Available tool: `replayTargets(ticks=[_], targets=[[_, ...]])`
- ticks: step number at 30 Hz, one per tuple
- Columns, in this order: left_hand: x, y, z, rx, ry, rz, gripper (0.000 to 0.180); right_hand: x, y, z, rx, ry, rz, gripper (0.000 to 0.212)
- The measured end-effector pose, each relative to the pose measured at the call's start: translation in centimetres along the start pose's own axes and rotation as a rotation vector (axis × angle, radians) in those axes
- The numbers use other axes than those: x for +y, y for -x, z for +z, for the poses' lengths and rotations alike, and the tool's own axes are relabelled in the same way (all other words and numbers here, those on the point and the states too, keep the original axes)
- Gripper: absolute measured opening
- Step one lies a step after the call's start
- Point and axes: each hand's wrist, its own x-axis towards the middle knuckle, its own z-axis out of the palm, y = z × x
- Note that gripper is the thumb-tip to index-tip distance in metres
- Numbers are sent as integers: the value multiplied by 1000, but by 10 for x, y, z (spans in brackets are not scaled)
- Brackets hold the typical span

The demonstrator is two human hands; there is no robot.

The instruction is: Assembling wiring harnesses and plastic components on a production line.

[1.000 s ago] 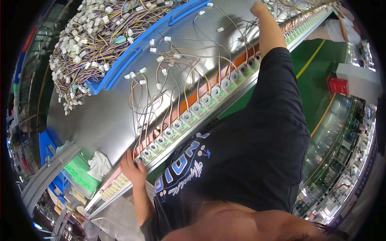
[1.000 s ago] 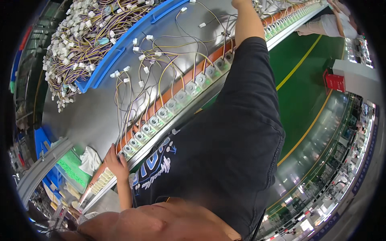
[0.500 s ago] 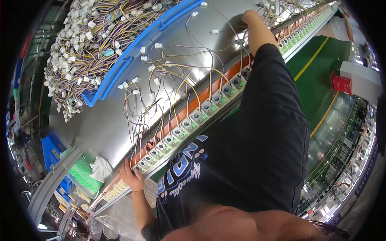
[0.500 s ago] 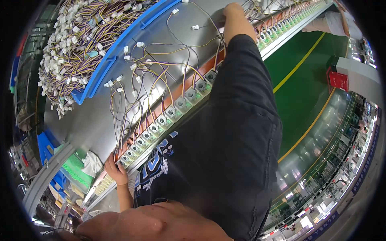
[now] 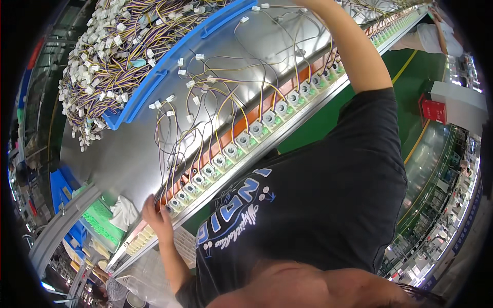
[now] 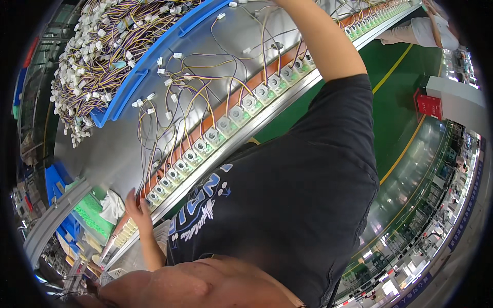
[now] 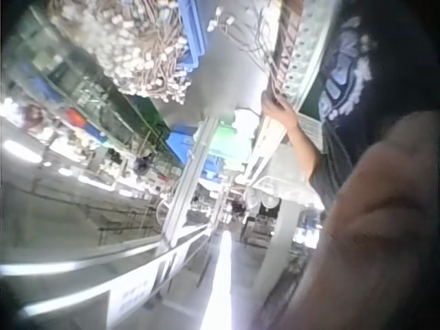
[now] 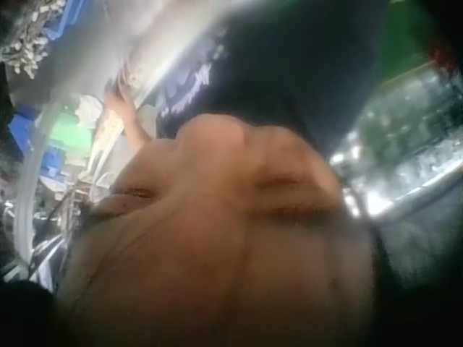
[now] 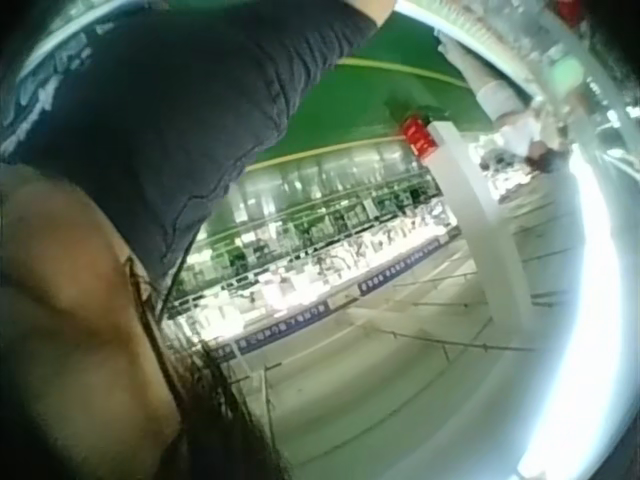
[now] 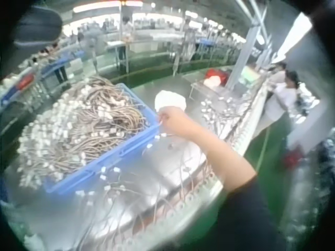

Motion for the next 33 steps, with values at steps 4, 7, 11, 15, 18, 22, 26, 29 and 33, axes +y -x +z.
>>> replayTargets(ticks=[4, 7, 11, 15, 18, 22, 26, 29, 33], targets=[[41, -50, -21, 42, 249, 19, 45, -47, 42, 33, -329, 16, -347, 17], [99, -112, -25, -33, 373, 255, 45, -66, 72, 49, -472, 108, -233, 27], [162, -160, -5, -14, 404, 405, 44, -74, 76, 58, -557, 104, -260, 31], [180, -167, 7, -201, 505, 442, 40, -38, 36, 26, -152, 333, -181, 21], [170, -167, 13, -263, 493, 420, 38, 33, 25, -2, -165, 554, 9, 23], [136, -162, 24, -246, 510, 293, 33, 97, 39, 44, -234, 1071, -172, 20], [128, -152, 18, -274, 502, 215, 31, 100, 63, 76, -875, 1090, 76, 24], [125, -150, 19, -314, 518, 159, 30, 124, 69, 75, -1079, 1115, 223, 24], [118, -144, 16, -305, 530, 173, 29, 128, 34, 60, -888, 805, 157, 25]])
